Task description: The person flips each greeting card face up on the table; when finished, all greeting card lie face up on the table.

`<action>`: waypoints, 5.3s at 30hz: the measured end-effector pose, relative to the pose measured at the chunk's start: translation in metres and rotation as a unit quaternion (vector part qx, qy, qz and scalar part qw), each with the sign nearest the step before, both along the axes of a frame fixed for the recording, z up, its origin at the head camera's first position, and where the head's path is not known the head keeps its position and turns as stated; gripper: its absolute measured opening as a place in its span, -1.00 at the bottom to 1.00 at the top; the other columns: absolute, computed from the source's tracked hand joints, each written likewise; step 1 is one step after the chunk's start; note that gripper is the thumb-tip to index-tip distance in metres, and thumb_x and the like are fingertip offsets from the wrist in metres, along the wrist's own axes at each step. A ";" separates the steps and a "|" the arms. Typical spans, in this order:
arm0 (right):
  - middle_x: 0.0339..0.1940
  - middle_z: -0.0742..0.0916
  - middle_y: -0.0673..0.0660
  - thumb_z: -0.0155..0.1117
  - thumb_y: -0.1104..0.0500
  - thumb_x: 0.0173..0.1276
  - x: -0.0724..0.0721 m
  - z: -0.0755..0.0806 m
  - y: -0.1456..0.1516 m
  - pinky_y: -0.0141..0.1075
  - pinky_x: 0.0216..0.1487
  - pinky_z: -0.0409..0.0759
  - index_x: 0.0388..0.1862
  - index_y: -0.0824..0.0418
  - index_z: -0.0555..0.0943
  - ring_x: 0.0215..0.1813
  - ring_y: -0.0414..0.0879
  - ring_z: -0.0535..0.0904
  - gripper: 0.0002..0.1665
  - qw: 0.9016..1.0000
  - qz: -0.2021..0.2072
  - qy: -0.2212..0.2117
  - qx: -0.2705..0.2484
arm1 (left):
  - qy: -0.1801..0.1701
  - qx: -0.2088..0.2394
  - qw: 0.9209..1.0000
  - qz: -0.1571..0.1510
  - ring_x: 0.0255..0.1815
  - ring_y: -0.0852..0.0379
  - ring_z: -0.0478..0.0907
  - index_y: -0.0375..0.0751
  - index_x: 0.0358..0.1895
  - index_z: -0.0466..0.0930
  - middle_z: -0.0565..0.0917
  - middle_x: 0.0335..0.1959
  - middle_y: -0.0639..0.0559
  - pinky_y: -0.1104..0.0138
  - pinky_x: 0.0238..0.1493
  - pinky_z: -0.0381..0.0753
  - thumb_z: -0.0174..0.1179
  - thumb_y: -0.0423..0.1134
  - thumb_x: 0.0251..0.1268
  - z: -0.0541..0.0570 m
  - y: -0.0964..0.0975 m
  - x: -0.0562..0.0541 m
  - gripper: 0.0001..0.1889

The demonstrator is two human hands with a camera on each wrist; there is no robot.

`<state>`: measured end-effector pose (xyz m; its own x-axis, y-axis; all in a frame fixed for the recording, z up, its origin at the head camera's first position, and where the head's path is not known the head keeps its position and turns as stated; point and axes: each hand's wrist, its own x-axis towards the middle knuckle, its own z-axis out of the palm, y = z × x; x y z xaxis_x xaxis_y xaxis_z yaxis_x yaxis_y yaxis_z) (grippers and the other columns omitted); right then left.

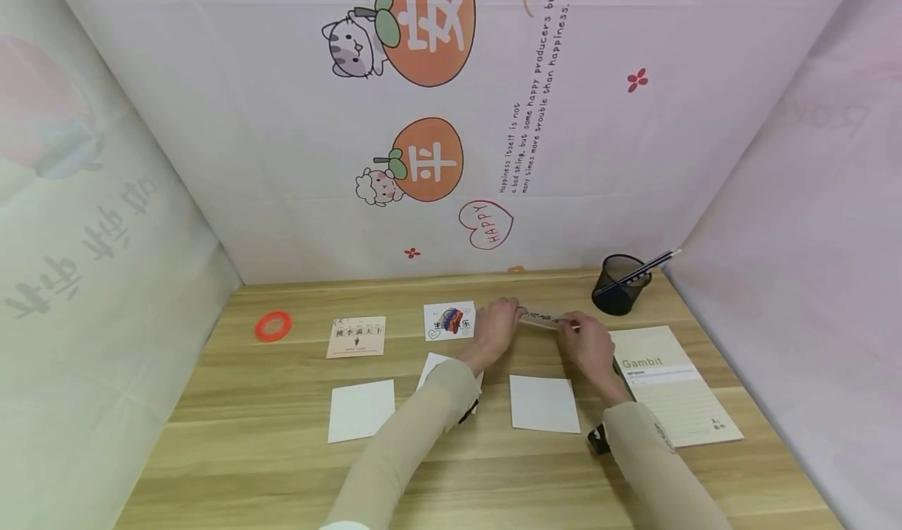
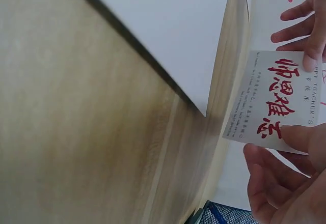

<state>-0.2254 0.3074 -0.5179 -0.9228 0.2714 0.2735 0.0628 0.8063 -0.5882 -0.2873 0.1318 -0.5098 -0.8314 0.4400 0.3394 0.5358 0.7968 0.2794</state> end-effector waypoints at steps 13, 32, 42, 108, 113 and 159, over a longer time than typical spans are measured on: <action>-0.25 0.73 0.32 0.28 0.15 0.35 -0.001 0.000 0.003 -0.01 -0.27 0.57 -0.19 0.37 0.66 -0.24 0.15 0.66 -0.74 0.999 -0.007 0.016 -0.042 | -0.033 0.056 0.998 0.008 -0.57 0.30 0.44 -0.06 -0.34 0.58 0.61 -0.50 0.15 0.44 -0.59 0.41 0.07 -0.06 0.44 0.005 -0.004 0.000 -0.78; -0.28 0.73 0.29 0.29 0.29 0.28 0.003 -0.005 0.006 -0.37 -0.34 0.53 -0.17 0.39 0.67 -0.28 0.04 0.62 -0.80 0.990 -0.011 0.044 -0.134 | -0.189 0.269 0.943 0.044 -0.52 0.24 0.47 -0.28 0.10 0.53 0.63 -0.43 0.08 0.40 -0.47 0.45 0.16 -0.10 0.38 0.002 -0.005 -0.004 -0.63; -0.23 0.73 0.30 0.30 0.18 0.33 0.000 -0.006 0.010 -0.48 -0.42 0.53 -0.05 0.36 0.65 -0.29 0.03 0.68 -0.69 0.970 -0.052 -0.012 -0.237 | -0.240 0.255 0.937 0.011 -0.51 0.20 0.45 -0.22 0.44 0.18 0.56 -0.45 0.06 0.38 -0.50 0.45 0.22 -0.27 0.31 -0.011 -0.004 0.004 -0.33; -0.15 0.58 0.41 0.19 -0.01 0.39 -0.007 -0.008 0.011 0.07 -0.27 0.52 0.00 0.45 0.52 -0.14 0.28 0.54 -0.48 0.990 0.027 -0.133 0.047 | -0.252 0.025 0.967 0.029 -0.46 0.07 0.49 -0.31 -0.09 0.62 0.66 -0.19 -0.12 0.26 -0.48 0.51 0.18 -0.38 0.11 0.012 -0.022 0.021 -0.73; -0.11 0.58 0.43 0.17 0.01 0.40 0.002 0.004 0.004 0.10 -0.22 0.54 0.15 0.47 0.49 -0.09 0.29 0.54 -0.42 0.991 0.040 -0.116 0.046 | -0.199 -0.019 0.980 0.012 -0.36 0.02 0.52 -0.32 -0.02 0.62 0.62 -0.13 -0.18 0.26 -0.48 0.54 0.16 -0.35 0.21 0.011 -0.035 0.039 -0.72; -0.01 0.63 0.47 0.26 0.11 0.30 0.106 -0.007 -0.035 0.23 -0.17 0.51 0.12 0.41 0.51 -0.05 0.45 0.51 -0.50 0.991 0.037 -0.117 0.055 | 0.043 -0.243 0.969 -0.025 0.20 -0.14 0.45 -0.02 0.15 0.57 0.56 0.15 -0.11 0.09 0.08 0.47 0.23 0.31 0.08 -0.032 -0.025 0.147 -0.35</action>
<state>-0.1193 0.2727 -0.5251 -0.9806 0.1812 0.0744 0.1251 0.8717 -0.4738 -0.1402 0.1064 -0.5421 -0.7827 0.6045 0.1484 0.5822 0.7953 -0.1689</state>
